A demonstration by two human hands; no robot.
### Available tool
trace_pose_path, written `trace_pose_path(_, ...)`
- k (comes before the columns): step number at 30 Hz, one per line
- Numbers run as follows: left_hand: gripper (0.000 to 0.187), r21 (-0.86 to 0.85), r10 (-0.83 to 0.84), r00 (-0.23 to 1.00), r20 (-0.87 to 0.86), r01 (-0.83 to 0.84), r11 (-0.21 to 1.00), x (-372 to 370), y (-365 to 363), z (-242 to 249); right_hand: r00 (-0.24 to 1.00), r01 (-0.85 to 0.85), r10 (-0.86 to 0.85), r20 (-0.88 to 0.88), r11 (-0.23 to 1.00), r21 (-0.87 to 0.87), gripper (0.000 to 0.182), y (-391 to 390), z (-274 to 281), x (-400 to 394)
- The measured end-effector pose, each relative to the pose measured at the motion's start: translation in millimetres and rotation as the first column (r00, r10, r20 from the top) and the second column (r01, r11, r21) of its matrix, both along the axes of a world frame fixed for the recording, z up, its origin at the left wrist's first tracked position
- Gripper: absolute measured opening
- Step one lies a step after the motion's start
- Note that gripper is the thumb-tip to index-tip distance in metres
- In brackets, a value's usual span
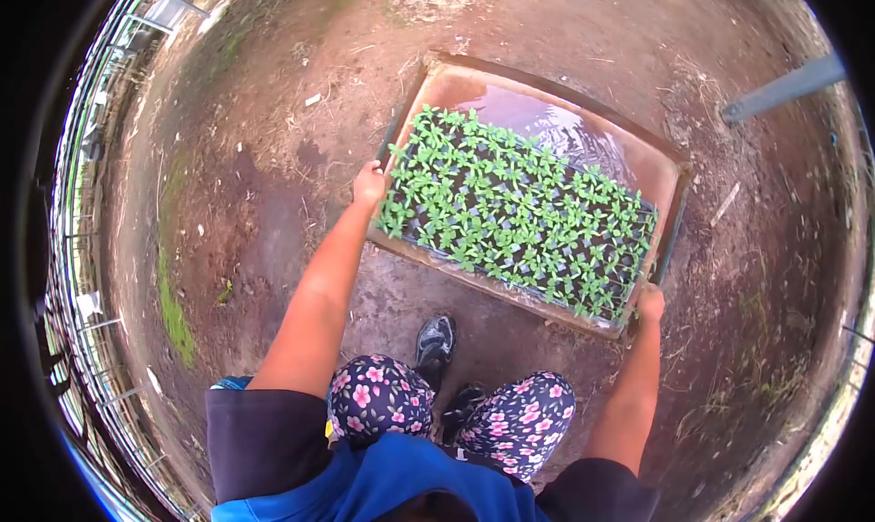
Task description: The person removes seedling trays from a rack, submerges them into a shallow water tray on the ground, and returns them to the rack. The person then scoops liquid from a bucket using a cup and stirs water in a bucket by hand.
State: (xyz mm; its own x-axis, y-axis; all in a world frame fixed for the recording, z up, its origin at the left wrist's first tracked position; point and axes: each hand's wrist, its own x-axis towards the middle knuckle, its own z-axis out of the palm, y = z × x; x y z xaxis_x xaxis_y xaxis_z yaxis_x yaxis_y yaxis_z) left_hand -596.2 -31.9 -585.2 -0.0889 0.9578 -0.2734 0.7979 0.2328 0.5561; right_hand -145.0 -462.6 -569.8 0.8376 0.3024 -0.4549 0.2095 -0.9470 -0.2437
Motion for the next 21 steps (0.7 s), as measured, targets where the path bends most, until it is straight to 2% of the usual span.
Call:
trace_pose_path(2, 0.023, 0.178, -0.005, 1.0, -0.023, 0.009, 0.984, 8, -1, 27, 0.966, -0.057, 0.06, 0.252, 0.998, -0.018, 0.027, -4, 9, 2)
trace_pose_path(5, 0.021, 0.466, -0.046, 0.996, 0.078, 0.004, 0.885, 31, 8, 55, 0.965, -0.045, -0.047, 0.26, 0.94, 0.337, 0.023, 7, 19, 12)
trace_pose_path(7, 0.02, 0.496, -0.031, 0.992, 0.125, -0.035, 0.868, 66, 4, 90, 0.984, 0.005, -0.119, 0.136, 0.771, 0.637, 0.023, 45, 49, -8)
trace_pose_path(8, 0.02, 0.463, -0.015, 0.978, 0.206, -0.084, 0.883, 84, 1, 103, 0.99, 0.071, -0.136, 0.047, 0.744, 0.664, 0.023, 70, 77, -28)
trace_pose_path(9, 0.02, 0.525, -0.029, 0.968, 0.248, -0.109, 0.844, 99, 2, 96, 0.987, 0.14, -0.153, -0.042, 0.716, 0.684, 0.023, 94, 104, -52)
trace_pose_path(11, 0.021, 0.501, -0.03, 0.917, 0.397, -0.189, 0.845, 137, -15, 101, 0.998, 0.063, -0.036, -0.051, 0.635, 0.77, 0.025, 128, 134, -98)
trace_pose_path(13, 0.02, 0.382, -0.016, 0.88, 0.475, -0.19, 0.904, 167, -48, 119, 0.991, -0.056, 0.131, -0.023, 0.569, 0.821, 0.027, 149, 145, -140)
trace_pose_path(14, 0.019, 0.398, -0.07, 0.846, 0.529, -0.174, 0.901, 174, -62, 119, 0.982, -0.168, 0.171, 0.08, 0.598, 0.783, 0.028, 157, 152, -162)
trace_pose_path(15, 0.019, 0.45, -0.161, 0.877, 0.453, -0.069, 0.891, 177, -74, 115, 0.98, -0.099, 0.198, -0.036, 0.63, 0.77, 0.025, 164, 165, -182)
trace_pose_path(17, 0.018, 0.528, -0.357, 0.887, 0.294, 0.161, 0.834, 169, -92, 98, 0.964, -0.213, 0.253, 0.08, 0.558, 0.802, 0.021, 163, 132, -205)
trace_pose_path(19, 0.019, 0.574, -0.474, 0.879, -0.045, 0.411, 0.708, 153, -103, 87, 0.904, -0.374, 0.398, 0.158, 0.555, 0.743, 0.022, 155, 110, -218)
trace_pose_path(21, 0.017, 0.501, -0.48, 0.876, -0.048, 0.437, 0.747, 139, -104, 72, 0.875, -0.378, 0.483, 0.033, 0.638, 0.671, 0.022, 151, 112, -220)
